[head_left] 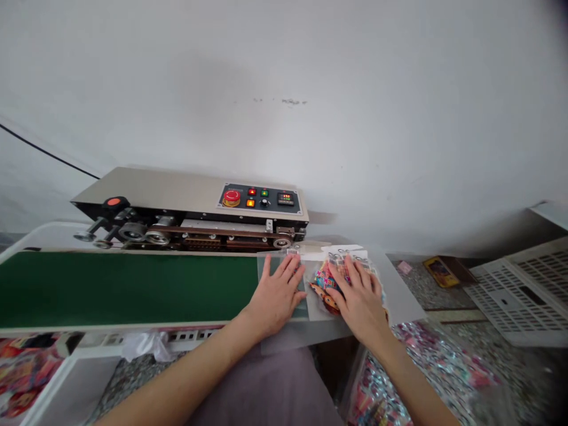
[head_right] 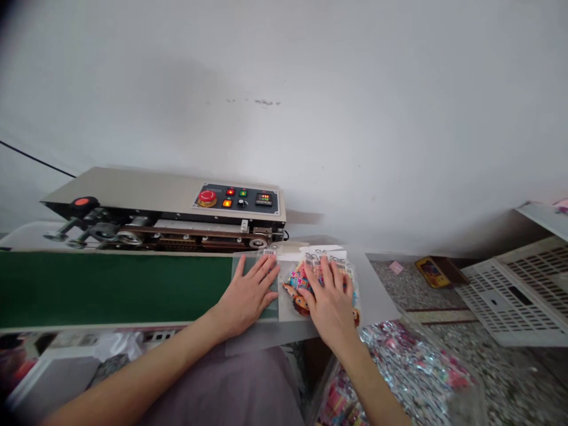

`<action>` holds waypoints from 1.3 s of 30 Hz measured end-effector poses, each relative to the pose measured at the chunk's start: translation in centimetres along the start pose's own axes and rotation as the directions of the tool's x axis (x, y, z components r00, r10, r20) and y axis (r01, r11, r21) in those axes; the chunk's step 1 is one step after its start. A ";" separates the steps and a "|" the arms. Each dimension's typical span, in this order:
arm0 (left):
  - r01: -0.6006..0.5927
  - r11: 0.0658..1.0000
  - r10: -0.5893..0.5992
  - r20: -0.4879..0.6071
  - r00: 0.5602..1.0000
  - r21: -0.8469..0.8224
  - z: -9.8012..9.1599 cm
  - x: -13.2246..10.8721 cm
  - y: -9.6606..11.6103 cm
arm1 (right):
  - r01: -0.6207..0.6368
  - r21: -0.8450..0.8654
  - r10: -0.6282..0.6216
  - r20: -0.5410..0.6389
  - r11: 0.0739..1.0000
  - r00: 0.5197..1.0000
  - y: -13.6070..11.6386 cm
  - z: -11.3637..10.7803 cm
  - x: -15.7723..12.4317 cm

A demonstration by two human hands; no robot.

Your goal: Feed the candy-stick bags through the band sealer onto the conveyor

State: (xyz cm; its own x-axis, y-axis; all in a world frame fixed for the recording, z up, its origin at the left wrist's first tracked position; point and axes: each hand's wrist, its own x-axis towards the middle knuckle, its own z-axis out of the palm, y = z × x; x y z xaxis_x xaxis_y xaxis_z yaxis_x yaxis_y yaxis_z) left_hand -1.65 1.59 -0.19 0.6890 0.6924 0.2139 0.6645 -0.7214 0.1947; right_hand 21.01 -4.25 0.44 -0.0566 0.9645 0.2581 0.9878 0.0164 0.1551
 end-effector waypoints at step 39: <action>0.387 0.878 -0.384 0.067 0.921 -0.282 -1.9 1.6 1.0 | 0.098 0.464 -0.155 0.084 0.880 0.984 -4.5 -1.8 7.9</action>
State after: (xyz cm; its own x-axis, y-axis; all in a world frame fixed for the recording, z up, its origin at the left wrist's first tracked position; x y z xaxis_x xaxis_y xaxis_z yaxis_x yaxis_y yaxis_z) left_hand -0.46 1.99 2.17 0.3983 0.9154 0.0578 0.7684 -0.3675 0.5240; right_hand 15.82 2.80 3.51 -0.1962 0.9691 0.1496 0.9313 0.2319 -0.2809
